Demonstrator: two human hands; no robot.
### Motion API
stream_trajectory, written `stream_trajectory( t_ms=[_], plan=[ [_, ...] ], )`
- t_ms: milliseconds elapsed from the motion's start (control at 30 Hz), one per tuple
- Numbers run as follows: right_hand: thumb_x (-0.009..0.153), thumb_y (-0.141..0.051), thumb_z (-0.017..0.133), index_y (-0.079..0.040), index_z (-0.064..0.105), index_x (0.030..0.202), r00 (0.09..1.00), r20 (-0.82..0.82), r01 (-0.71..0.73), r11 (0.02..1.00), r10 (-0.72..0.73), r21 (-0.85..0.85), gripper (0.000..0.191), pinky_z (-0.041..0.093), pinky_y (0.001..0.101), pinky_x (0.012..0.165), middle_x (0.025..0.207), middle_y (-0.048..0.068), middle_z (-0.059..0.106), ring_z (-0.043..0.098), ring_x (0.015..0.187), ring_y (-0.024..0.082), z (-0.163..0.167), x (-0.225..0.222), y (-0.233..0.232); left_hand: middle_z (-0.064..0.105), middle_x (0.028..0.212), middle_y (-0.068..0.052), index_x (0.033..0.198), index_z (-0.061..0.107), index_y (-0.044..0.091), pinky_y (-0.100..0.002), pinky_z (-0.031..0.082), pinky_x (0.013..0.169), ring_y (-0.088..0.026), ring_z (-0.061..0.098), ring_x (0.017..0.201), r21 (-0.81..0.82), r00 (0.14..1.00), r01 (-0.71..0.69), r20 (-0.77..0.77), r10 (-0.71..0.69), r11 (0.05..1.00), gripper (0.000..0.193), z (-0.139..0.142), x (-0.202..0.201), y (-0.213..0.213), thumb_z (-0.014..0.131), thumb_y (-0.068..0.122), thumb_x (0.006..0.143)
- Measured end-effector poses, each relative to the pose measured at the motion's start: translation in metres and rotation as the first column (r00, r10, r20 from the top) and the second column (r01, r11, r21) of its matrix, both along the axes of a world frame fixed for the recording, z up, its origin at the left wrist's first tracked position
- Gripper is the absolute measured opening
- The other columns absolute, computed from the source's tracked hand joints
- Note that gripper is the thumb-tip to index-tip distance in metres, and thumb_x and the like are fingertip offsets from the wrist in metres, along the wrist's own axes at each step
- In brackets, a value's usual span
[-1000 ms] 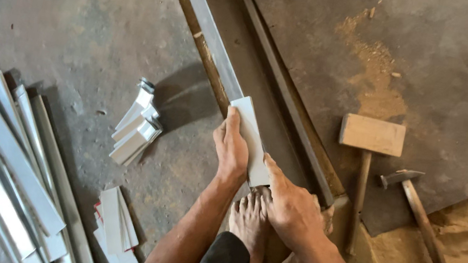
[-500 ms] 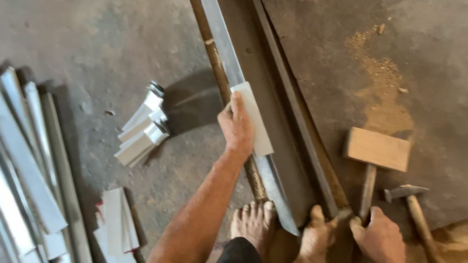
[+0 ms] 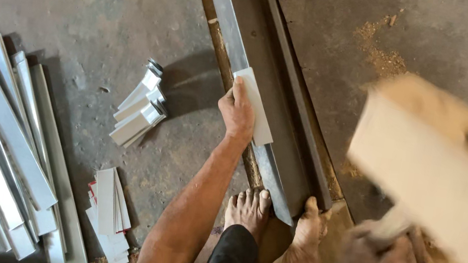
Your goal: The person places flat metal strips into a grooved steel channel on the floor and hammers them with a wooden mallet to bend them, then sets the bent strips aside with a pile of finished pieces and picks up the next strip.
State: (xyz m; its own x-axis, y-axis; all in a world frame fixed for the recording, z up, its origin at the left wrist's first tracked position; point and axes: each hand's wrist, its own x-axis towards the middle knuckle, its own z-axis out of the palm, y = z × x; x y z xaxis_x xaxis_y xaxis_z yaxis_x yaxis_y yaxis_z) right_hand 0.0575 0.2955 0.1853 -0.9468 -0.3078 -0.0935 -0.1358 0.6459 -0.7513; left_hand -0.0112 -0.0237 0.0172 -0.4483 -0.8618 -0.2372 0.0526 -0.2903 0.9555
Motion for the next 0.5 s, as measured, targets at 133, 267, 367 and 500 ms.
stream_trajectory(
  t_ms=[133,267,367,500],
  plan=[
    [0.093,-0.019,0.061,-0.002,0.063,0.110,0.984,0.044,-0.179,0.963,0.174,0.201,0.025,0.047,0.0296,0.056,0.068,0.018,0.067,0.052,0.067,0.001,-0.017,-0.016,-0.022,0.063,0.072,0.000,0.085,0.070,-0.004,-0.029,0.046,0.058,-0.008,0.053,0.066,-0.029,1.000,-0.002,-0.025,0.001,1.000,0.054,0.003,0.000,-0.001,0.056,0.045,0.103],
    [0.108,-0.023,0.055,-0.003,0.057,0.102,0.948,0.224,0.233,0.972,-0.226,-0.003,0.021,0.042,0.0371,0.045,0.064,0.012,0.057,0.052,0.050,0.021,-0.018,-0.027,-0.012,0.065,0.072,0.000,0.087,0.071,-0.004,-0.029,0.048,0.059,-0.009,0.055,0.066,-0.013,0.999,0.016,0.028,-0.016,1.000,0.054,0.004,0.000,-0.001,0.054,0.045,0.103],
    [0.111,-0.027,0.059,0.000,0.056,0.099,0.919,0.253,0.391,0.780,-0.302,-0.489,0.030,0.036,0.0336,0.051,0.068,0.014,0.054,0.044,0.052,0.021,-0.018,-0.017,-0.011,0.060,0.074,-0.001,0.085,0.067,-0.008,-0.031,0.045,0.060,-0.010,0.049,0.069,-0.028,1.000,0.020,0.007,-0.020,0.999,0.059,0.000,0.002,-0.002,0.056,0.045,0.109],
    [0.097,-0.039,0.068,-0.004,0.063,0.113,0.956,0.267,0.070,0.977,-0.124,0.203,0.039,0.054,0.0413,0.065,0.080,0.020,0.070,0.067,0.069,0.029,-0.037,-0.014,-0.030,0.063,0.074,0.001,0.088,0.070,-0.002,-0.031,0.046,0.059,-0.009,0.054,0.068,-0.005,0.999,0.045,0.017,-0.045,0.999,0.050,-0.008,0.003,-0.005,0.056,0.044,0.102]
  ],
)
